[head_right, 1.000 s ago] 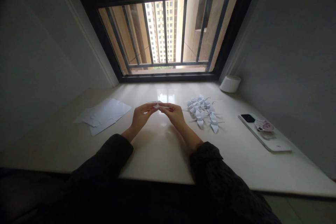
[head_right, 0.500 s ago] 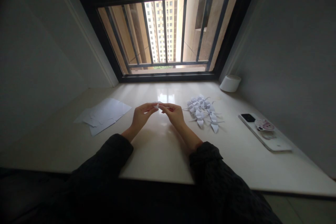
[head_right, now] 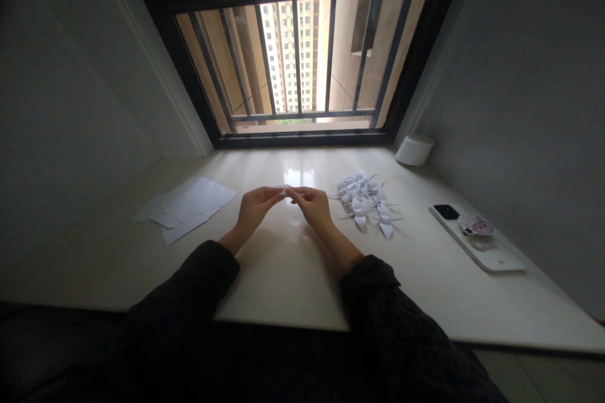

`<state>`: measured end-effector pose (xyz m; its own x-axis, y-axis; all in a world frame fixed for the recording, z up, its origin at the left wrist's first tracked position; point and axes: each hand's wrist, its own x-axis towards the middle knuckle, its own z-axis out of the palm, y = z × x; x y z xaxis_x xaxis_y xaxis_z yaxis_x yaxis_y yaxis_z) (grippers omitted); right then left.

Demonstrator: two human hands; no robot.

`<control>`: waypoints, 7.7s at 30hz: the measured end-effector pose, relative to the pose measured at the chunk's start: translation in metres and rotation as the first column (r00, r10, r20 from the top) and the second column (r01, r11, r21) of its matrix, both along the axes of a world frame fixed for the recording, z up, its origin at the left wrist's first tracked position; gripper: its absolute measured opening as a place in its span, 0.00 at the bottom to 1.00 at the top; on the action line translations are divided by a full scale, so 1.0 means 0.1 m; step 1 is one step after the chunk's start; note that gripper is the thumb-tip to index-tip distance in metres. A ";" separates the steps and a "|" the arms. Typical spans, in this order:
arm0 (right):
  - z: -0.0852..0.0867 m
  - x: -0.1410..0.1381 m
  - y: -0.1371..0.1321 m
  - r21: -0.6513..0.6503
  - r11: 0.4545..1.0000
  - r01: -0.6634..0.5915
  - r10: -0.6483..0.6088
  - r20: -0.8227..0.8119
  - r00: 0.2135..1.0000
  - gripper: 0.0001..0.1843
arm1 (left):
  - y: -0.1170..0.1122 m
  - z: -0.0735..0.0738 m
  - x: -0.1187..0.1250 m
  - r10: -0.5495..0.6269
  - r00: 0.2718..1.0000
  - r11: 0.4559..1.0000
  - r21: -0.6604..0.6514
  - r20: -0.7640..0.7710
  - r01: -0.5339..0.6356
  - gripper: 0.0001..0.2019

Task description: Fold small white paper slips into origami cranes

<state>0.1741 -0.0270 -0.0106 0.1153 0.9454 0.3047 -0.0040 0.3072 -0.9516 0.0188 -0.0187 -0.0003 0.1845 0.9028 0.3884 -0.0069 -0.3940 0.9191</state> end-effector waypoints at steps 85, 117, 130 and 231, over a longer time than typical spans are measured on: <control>-0.03 0.06 0.05 0.046 0.996 0.072 -0.074 0.052 0.996 0.14 | 0.02 0.02 -0.01 0.137 0.989 0.988 0.065 0.059 -0.141 0.09; 0.03 -0.06 -0.01 -0.030 0.999 -0.028 0.019 -0.258 0.966 0.15 | 0.02 -0.03 0.04 0.181 0.975 0.983 -0.034 0.130 -0.178 0.10; 0.03 -0.05 0.00 -0.012 0.999 -0.037 0.033 -0.216 0.976 0.15 | -0.01 -0.02 0.06 0.178 0.965 0.984 -0.044 0.192 -0.173 0.11; -0.13 0.02 0.11 -0.096 0.979 -0.179 0.154 -0.223 0.962 0.26 | 0.10 -0.14 0.04 0.163 0.969 0.953 -0.284 0.188 -0.105 0.26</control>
<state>0.1757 -0.0165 -0.0231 0.0039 0.9838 0.1792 -0.2530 0.1743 -0.9516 0.0227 -0.0083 -0.0145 -0.0036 0.9897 0.1432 -0.1729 -0.1417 0.9747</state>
